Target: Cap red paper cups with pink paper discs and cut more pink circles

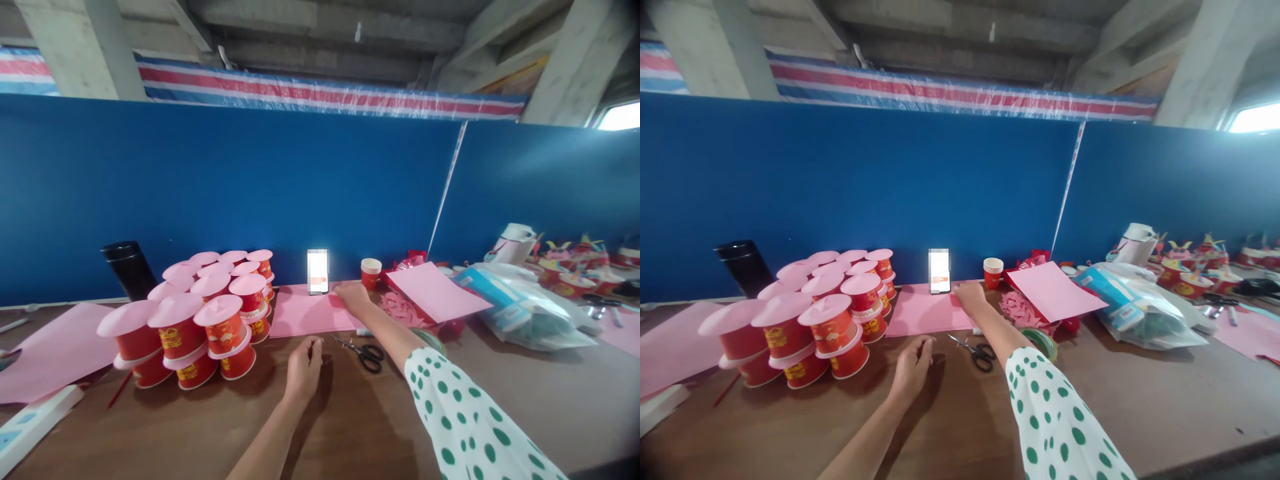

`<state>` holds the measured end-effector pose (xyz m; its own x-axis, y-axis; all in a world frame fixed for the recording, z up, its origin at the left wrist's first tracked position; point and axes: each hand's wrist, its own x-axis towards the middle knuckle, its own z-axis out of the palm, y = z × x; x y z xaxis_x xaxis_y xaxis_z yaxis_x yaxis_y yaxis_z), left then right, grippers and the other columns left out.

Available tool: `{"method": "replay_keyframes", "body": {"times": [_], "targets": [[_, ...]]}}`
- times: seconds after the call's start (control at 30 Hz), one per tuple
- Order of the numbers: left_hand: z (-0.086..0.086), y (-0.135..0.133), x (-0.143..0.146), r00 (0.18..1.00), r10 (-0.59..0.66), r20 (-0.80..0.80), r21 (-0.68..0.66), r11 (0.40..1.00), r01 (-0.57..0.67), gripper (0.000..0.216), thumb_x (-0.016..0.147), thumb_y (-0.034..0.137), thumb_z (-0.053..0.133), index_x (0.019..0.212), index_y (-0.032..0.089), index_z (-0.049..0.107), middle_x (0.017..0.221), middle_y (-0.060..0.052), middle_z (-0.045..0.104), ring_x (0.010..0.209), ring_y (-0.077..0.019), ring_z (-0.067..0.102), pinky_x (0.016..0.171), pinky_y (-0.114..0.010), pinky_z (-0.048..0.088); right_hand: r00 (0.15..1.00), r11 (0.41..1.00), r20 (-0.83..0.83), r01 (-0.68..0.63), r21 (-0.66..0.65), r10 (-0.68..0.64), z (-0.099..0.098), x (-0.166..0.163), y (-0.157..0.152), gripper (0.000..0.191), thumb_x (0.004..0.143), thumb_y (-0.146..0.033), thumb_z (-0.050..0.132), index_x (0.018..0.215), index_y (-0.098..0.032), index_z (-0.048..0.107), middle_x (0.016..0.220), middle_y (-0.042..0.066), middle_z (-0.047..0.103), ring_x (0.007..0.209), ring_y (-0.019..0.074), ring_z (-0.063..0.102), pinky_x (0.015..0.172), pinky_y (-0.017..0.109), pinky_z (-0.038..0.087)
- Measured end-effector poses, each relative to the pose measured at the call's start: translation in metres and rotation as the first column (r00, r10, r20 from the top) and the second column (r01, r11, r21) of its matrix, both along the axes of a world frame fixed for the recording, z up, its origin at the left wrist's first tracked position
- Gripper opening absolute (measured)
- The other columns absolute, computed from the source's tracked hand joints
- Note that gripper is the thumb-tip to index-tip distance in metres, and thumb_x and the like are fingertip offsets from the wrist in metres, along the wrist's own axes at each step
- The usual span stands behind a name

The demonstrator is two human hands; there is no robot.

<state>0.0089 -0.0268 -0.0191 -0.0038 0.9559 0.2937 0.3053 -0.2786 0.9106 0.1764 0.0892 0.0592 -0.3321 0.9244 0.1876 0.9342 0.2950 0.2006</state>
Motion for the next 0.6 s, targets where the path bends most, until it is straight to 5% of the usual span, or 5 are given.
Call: {"method": "replay_keyframes", "body": {"times": [0.13, 0.27, 0.33, 0.43, 0.6], "targets": [[0.003, 0.002, -0.001, 0.927, -0.009, 0.376, -0.129, 0.990, 0.062, 0.045, 0.075, 0.054, 0.052, 0.089, 0.013, 0.064, 0.072, -0.007, 0.065, 0.060, -0.0148, 0.058, 0.061, -0.027, 0.046, 0.992, 0.991, -0.093, -0.079, 0.112, 0.090, 0.005, -0.007, -0.041, 0.028, 0.089, -0.012, 0.041, 0.105, -0.018, 0.062, 0.102, 0.010, 0.065, 0.095, 0.0193, 0.057, 0.079, 0.028, 0.042], [0.010, 0.002, -0.003, 0.596, -0.035, 0.802, -0.176, 0.940, 0.291, 0.049, 0.074, 0.055, 0.055, 0.097, 0.011, 0.061, 0.091, -0.013, 0.067, 0.077, -0.0196, 0.064, 0.071, -0.034, 0.050, 0.860, 0.885, -0.271, -0.348, 0.308, 0.432, -0.022, -0.022, -0.095, 0.019, 0.089, -0.022, 0.046, 0.092, -0.022, 0.065, 0.092, 0.005, 0.066, 0.089, 0.0173, 0.055, 0.080, 0.029, 0.040], [0.012, 0.001, -0.005, 0.523, -0.018, 0.852, -0.175, 0.932, 0.318, 0.039, 0.074, 0.044, 0.061, 0.096, 0.013, 0.061, 0.092, -0.011, 0.068, 0.081, -0.0201, 0.065, 0.073, -0.034, 0.052, 0.822, 0.853, -0.285, -0.392, 0.345, 0.493, -0.038, -0.026, -0.116, 0.017, 0.089, -0.022, 0.048, 0.089, -0.022, 0.065, 0.089, 0.004, 0.066, 0.090, 0.0171, 0.054, 0.081, 0.029, 0.039], [0.010, 0.003, -0.010, 0.571, 0.067, 0.818, -0.265, 0.925, 0.271, 0.025, 0.067, 0.021, 0.071, 0.087, 0.010, 0.062, 0.079, -0.010, 0.069, 0.076, -0.0199, 0.066, 0.072, -0.031, 0.053, 0.801, 0.849, -0.313, -0.409, 0.335, 0.510, -0.051, -0.023, -0.132, 0.015, 0.087, -0.019, 0.050, 0.094, -0.021, 0.064, 0.090, 0.005, 0.065, 0.091, 0.0175, 0.053, 0.081, 0.030, 0.040], [0.003, 0.012, -0.018, 0.496, 0.131, 0.858, -0.260, 0.944, 0.202, 0.025, 0.070, 0.009, 0.066, 0.095, 0.012, 0.061, 0.085, -0.009, 0.069, 0.082, -0.0179, 0.066, 0.079, -0.030, 0.053, 0.828, 0.887, -0.343, -0.349, 0.302, 0.443, -0.038, 0.011, -0.133, 0.020, 0.086, -0.015, 0.049, 0.099, -0.019, 0.064, 0.093, 0.006, 0.066, 0.089, 0.0173, 0.054, 0.081, 0.029, 0.041]]}}
